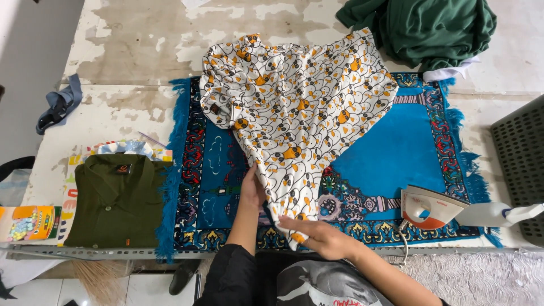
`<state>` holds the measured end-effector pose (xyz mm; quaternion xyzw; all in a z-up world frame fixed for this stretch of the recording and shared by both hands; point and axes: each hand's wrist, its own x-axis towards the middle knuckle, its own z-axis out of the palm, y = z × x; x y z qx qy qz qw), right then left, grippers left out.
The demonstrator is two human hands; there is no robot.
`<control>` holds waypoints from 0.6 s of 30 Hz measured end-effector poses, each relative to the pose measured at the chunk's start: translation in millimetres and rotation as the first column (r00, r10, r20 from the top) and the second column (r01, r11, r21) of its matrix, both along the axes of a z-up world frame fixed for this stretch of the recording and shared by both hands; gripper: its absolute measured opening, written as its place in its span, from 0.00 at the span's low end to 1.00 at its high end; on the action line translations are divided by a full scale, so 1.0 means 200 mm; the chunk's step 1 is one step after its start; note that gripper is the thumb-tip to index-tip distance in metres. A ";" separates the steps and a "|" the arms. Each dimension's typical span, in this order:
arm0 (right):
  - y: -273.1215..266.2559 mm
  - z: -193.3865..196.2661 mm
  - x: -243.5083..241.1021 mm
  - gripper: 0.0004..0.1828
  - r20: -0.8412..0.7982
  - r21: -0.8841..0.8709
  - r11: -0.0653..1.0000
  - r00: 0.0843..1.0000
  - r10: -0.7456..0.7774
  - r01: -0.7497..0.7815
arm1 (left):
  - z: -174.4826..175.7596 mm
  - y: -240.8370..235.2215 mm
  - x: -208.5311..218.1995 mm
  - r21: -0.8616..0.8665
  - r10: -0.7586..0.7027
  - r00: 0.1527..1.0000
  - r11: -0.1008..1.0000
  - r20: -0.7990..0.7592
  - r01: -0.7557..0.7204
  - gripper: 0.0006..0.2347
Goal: The person irons a patterned shirt laid on a blue rug on a table. They spray water on the fabric, smooth it with their hands, and use an iron to press different sections. The shirt is repeatedly repositioned and smoothed during the process.
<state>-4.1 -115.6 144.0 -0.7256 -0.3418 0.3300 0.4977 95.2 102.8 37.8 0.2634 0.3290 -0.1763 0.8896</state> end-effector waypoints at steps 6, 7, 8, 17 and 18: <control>0.10 0.09 -0.05 0.31 -0.253 0.161 0.906 0.871 0.422 -0.392 | 0.47 0.13 -0.20 0.220 0.115 0.990 0.971 -0.080 -0.094 0.28; 0.09 0.07 -0.05 0.31 -0.255 0.162 0.906 0.871 0.421 -0.391 | 0.44 0.18 -0.24 0.221 0.114 0.990 0.971 -0.083 -0.093 0.28; 0.07 0.06 -0.04 0.32 -0.193 0.089 0.942 0.922 0.336 -0.325 | 0.40 0.23 -0.28 0.202 0.190 0.980 0.964 -0.061 -0.174 0.28; -0.48 -0.50 -0.30 0.17 0.066 -0.209 0.053 0.068 -0.996 0.976 | -0.10 0.56 -0.58 0.115 0.216 0.976 0.971 -0.039 -0.210 0.29; -0.55 -0.50 -0.34 0.19 0.082 -0.217 -0.287 -0.276 -0.958 0.933 | -0.13 0.55 -0.60 0.165 0.195 0.976 0.970 -0.095 -0.177 0.26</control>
